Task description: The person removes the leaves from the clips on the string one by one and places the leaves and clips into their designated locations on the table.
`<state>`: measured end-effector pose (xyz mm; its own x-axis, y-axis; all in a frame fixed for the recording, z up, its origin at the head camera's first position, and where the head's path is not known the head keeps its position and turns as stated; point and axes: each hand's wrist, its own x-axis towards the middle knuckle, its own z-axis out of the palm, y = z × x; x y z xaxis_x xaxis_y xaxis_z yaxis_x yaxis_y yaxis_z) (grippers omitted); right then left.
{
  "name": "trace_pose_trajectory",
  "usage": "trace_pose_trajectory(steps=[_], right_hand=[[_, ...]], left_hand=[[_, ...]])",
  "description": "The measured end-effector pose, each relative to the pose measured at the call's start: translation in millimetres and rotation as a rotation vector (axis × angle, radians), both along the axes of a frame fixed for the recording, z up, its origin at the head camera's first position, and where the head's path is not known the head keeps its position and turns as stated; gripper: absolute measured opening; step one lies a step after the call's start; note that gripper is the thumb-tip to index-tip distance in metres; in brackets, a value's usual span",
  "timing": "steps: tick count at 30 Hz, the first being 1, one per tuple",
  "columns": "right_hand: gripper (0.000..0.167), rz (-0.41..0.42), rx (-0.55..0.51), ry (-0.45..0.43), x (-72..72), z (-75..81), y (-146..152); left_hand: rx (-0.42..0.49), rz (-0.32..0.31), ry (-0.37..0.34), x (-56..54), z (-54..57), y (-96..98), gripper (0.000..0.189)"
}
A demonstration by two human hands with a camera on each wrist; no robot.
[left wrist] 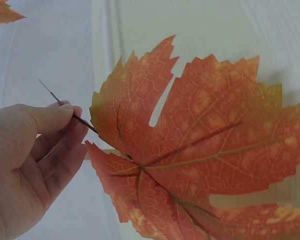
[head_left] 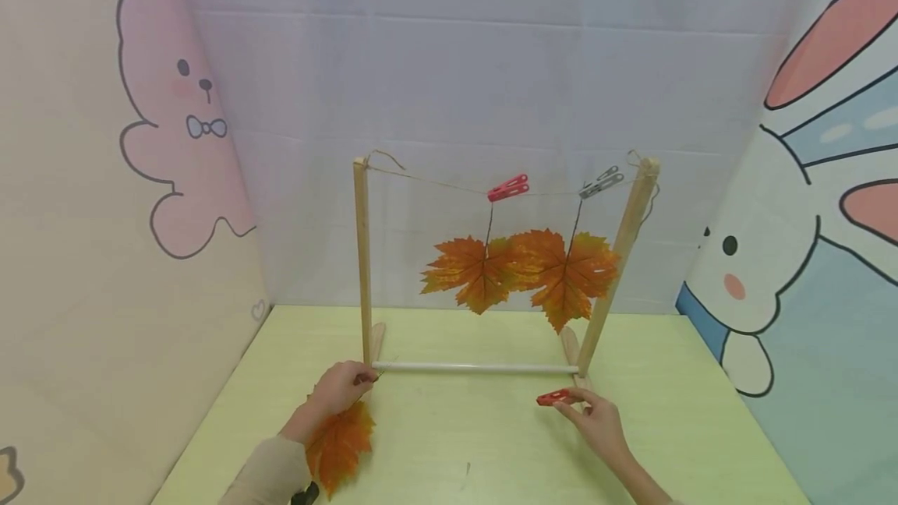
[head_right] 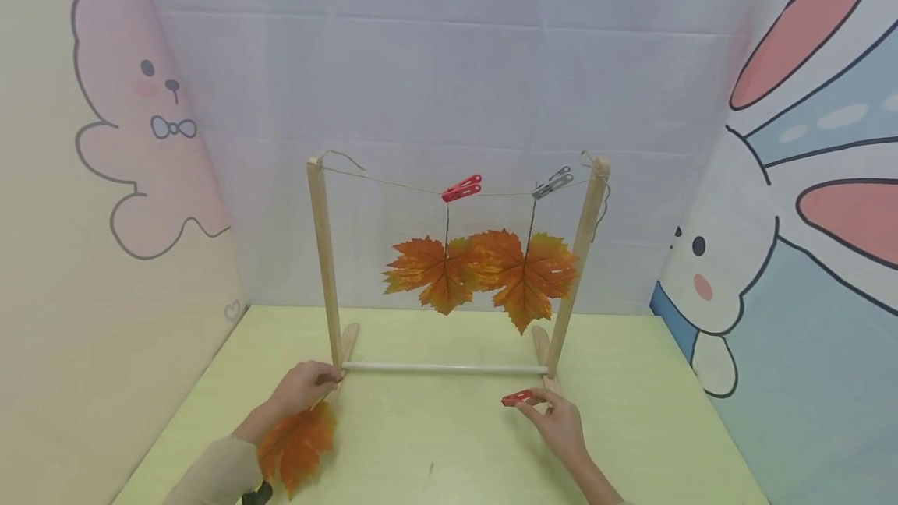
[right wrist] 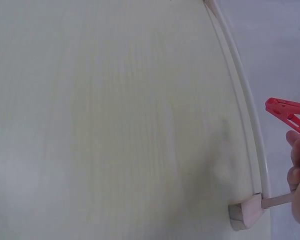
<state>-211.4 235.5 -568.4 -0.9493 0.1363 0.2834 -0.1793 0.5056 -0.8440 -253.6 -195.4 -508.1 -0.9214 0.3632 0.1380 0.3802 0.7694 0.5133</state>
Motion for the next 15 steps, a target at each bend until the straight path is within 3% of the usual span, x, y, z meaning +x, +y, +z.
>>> trace_pose_trajectory(steps=[5, 15], right_hand=[[0.025, -0.004, -0.01, -0.08, 6.6, -6.9, -2], [0.024, 0.003, -0.039, -0.121, 12.0, -19.9, -2]], left_hand=[[-0.012, -0.045, 0.011, 1.5, -6.5, 3.8, 0.006], [0.005, -0.056, 0.001, 4.3, -20.2, 7.7, 0.006]])
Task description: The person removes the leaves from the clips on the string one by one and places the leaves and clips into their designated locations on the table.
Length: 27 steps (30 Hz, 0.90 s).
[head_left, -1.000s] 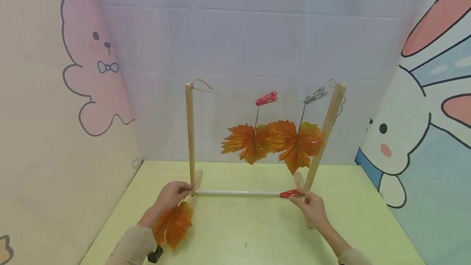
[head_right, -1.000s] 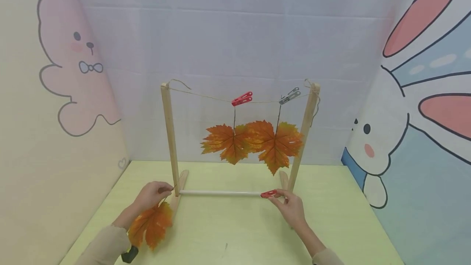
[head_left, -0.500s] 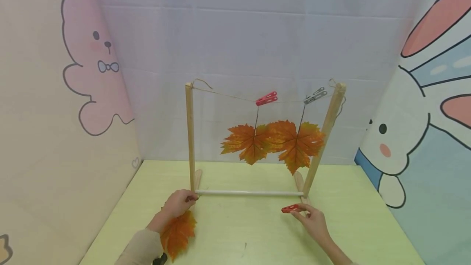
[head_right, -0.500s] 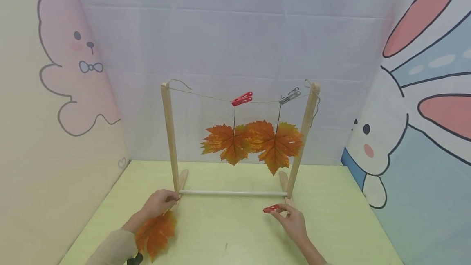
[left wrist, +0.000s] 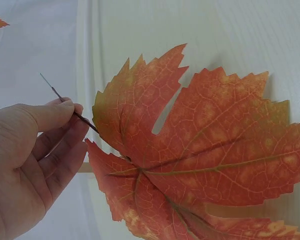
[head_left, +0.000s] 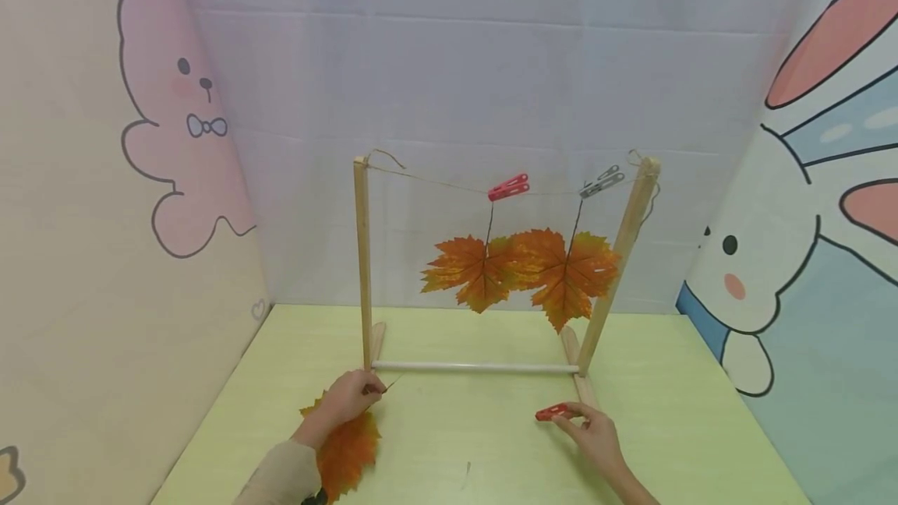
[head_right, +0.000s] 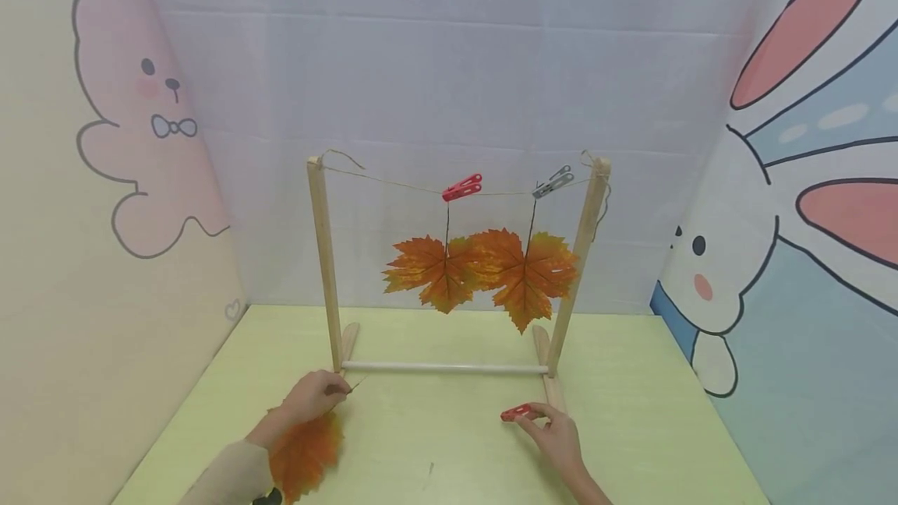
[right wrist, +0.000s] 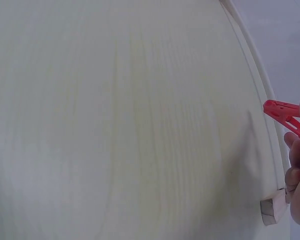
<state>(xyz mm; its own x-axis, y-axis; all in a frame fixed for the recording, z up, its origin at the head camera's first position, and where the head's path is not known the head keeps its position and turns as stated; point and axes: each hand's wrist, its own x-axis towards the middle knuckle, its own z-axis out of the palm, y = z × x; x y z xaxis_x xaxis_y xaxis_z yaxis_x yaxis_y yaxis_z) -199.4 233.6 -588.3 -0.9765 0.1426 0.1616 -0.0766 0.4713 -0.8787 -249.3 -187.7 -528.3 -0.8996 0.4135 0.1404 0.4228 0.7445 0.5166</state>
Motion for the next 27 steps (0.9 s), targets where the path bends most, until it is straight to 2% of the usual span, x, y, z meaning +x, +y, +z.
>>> trace_pose_trajectory(steps=[4, 10, 18, 24, 27], right_hand=[[0.023, 0.004, 0.002, -0.036, 0.4, -3.4, -1], [0.027, -0.02, 0.027, -0.026, -0.2, -8.3, -1], [0.028, -0.014, 0.033, -0.016, 1.8, -11.7, 0], [0.029, 0.002, 0.068, 0.024, 5.0, -11.7, 0], [0.03, 0.012, 0.076, 0.012, 6.1, -12.2, -1]], left_hand=[[0.014, 0.008, -0.01, 2.8, -1.7, 0.5, 0.006], [0.045, 0.024, 0.0, 3.5, -7.3, 2.1, 0.004], [0.103, 0.093, -0.091, 1.7, -22.2, 2.2, 0.004], [0.181, 0.128, -0.104, 2.2, -29.2, 1.9, 0.004], [0.219, 0.135, -0.106, 3.3, -32.4, 2.3, 0.005]])
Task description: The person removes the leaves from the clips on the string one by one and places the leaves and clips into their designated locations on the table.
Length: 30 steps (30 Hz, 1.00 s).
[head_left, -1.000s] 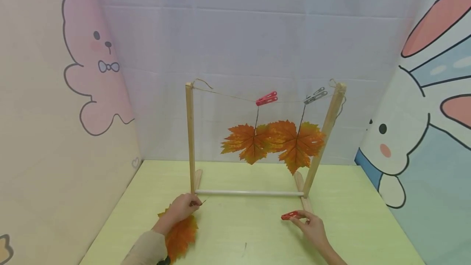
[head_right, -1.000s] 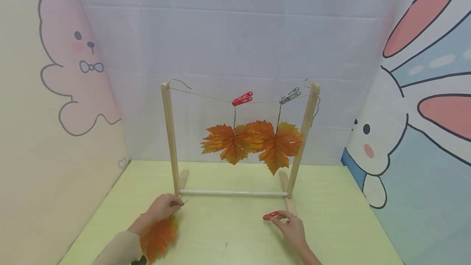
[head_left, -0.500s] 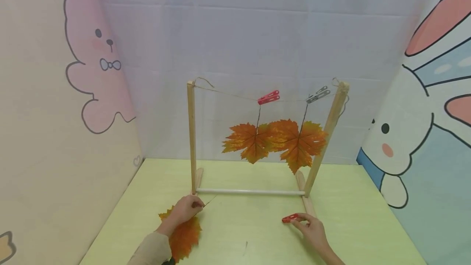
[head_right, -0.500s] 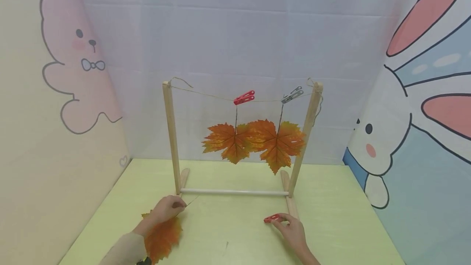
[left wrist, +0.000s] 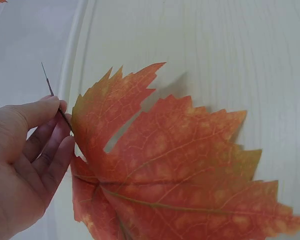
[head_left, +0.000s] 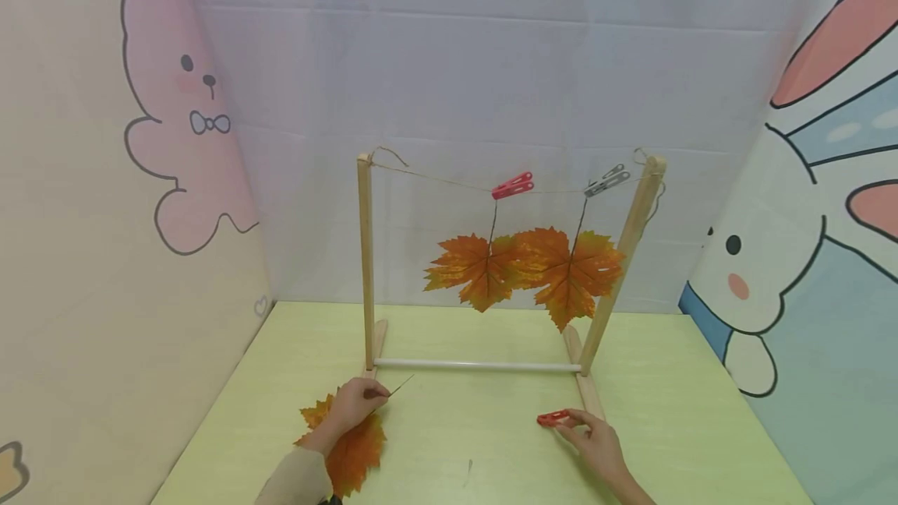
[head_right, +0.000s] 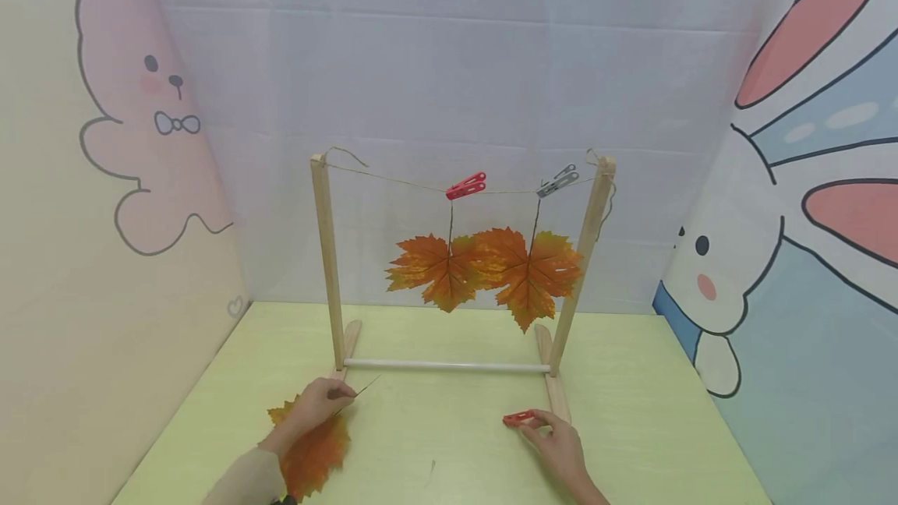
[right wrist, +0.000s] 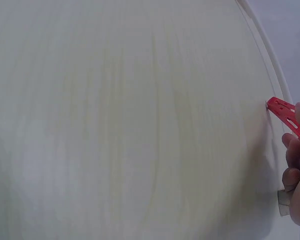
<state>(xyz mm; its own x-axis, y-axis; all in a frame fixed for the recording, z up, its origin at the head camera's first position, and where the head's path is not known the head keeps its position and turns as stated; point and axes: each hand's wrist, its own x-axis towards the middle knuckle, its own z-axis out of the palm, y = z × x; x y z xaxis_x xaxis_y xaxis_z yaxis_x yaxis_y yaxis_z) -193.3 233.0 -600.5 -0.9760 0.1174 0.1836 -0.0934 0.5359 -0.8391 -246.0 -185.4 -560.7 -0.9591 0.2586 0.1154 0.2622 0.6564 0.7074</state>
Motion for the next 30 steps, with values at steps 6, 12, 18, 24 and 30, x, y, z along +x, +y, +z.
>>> trace_pose_trajectory(steps=[6, 12, 18, 24, 30], right_hand=[[0.032, 0.007, 0.064, -0.073, 1.8, -5.9, 0], [0.032, 0.008, 0.155, -0.093, 3.5, -8.3, 2], [0.034, 0.01, 0.177, -0.094, 3.2, -8.1, 3], [0.033, -0.003, 0.188, -0.071, 4.2, -8.8, 4], [0.032, -0.003, 0.211, -0.096, 4.3, -9.6, 5]], left_hand=[[0.061, 0.041, -0.023, 2.5, -8.8, 2.4, 0.005], [0.077, 0.11, -0.034, 4.3, -20.9, 4.0, 0.005], [0.064, 0.149, 0.003, 5.1, -26.1, 4.0, 0.004], [0.019, 0.166, 0.031, 5.7, -30.0, 4.3, 0.004], [0.009, 0.17, 0.036, 6.5, -29.9, 6.5, 0.004]])
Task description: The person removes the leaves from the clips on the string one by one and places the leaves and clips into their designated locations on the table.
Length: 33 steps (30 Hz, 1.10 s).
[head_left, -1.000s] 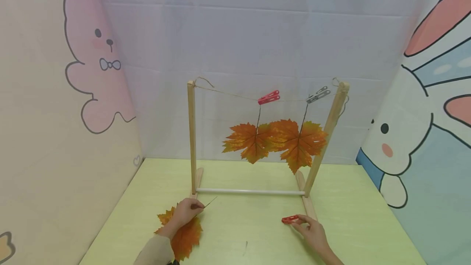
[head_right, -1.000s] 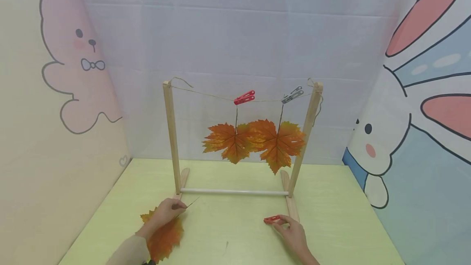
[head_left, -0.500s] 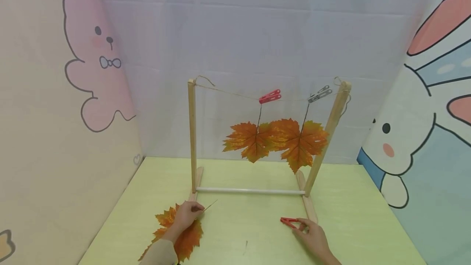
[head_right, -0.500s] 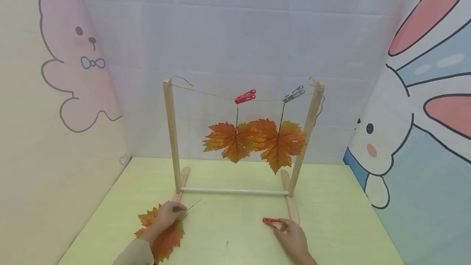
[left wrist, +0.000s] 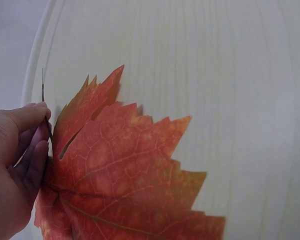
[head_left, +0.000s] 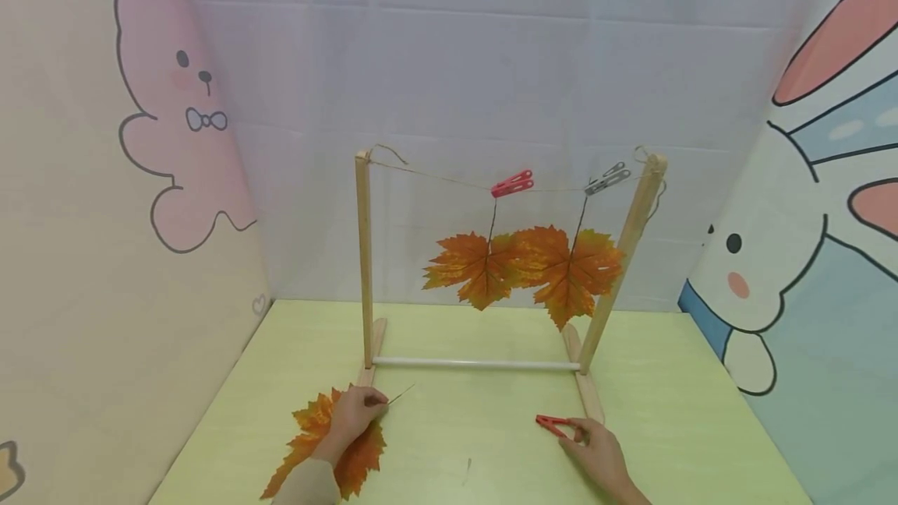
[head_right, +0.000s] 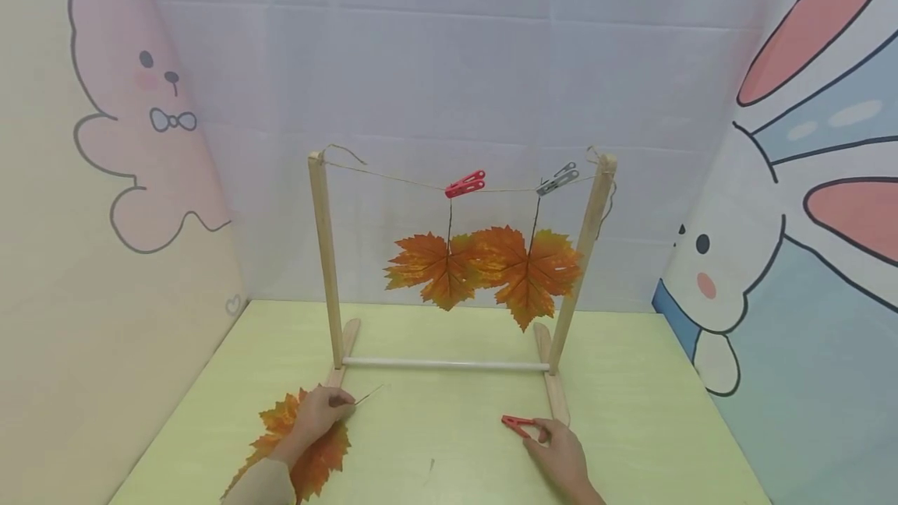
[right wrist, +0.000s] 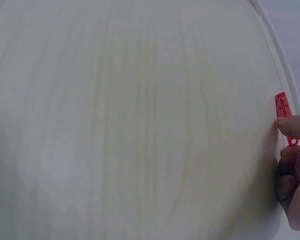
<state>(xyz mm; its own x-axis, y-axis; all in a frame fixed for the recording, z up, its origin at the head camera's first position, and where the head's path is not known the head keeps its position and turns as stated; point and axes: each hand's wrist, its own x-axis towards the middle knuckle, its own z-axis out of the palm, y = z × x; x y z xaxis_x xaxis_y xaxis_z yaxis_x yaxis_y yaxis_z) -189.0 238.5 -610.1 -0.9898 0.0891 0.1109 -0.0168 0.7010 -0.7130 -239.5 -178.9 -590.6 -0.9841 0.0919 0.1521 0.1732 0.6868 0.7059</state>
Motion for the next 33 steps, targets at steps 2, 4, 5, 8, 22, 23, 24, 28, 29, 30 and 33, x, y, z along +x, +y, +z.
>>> trace_pose_trajectory(steps=[2, 4, 5, 8, 22, 23, 24, 28, 29, 30, 33], right_hand=[[0.033, 0.005, 0.004, -0.009, -0.5, 0.0, 0], [0.033, 0.013, 0.011, -0.004, -0.9, -0.3, 1], [0.033, 0.014, 0.015, 0.001, -1.0, -0.4, 1], [0.032, 0.017, 0.033, 0.026, -1.3, -1.6, 1], [0.036, 0.003, 0.036, -0.017, -0.2, 0.3, 1], [0.036, 0.003, 0.034, -0.021, 0.2, 1.0, 1], [0.037, 0.0, 0.029, -0.025, 0.5, 1.5, 0], [0.039, 0.002, 0.015, -0.038, 2.1, 4.3, 0], [0.039, 0.002, 0.01, -0.04, 2.3, 4.8, 0], [0.039, 0.006, 0.012, -0.034, 2.5, 5.5, 0], [0.039, 0.012, 0.004, -0.019, 1.8, 8.5, 2]], left_hand=[[-0.002, 0.001, 0.004, 0.2, 0.4, 0.3, 0.004], [-0.001, 0.001, 0.009, 0.2, 0.4, 0.2, 0.004], [-0.005, -0.004, 0.017, 0.3, 0.5, 0.0, 0.004], [-0.003, -0.003, 0.017, -0.1, 0.2, -0.6, 0.004], [0.012, -0.009, -0.02, -0.7, 1.1, -3.2, 0.007], [0.011, -0.004, -0.02, -0.9, 2.2, -3.0, 0.007], [0.014, 0.003, -0.026, -1.0, 3.3, -3.2, 0.008], [0.014, 0.045, -0.037, -2.0, 9.5, -3.7, 0.009], [0.005, 0.047, -0.028, -2.3, 10.9, -4.2, 0.009], [0.002, 0.052, -0.021, -2.6, 12.4, -4.8, 0.009], [-0.029, 0.056, 0.014, -3.9, 17.5, -6.9, 0.009]])
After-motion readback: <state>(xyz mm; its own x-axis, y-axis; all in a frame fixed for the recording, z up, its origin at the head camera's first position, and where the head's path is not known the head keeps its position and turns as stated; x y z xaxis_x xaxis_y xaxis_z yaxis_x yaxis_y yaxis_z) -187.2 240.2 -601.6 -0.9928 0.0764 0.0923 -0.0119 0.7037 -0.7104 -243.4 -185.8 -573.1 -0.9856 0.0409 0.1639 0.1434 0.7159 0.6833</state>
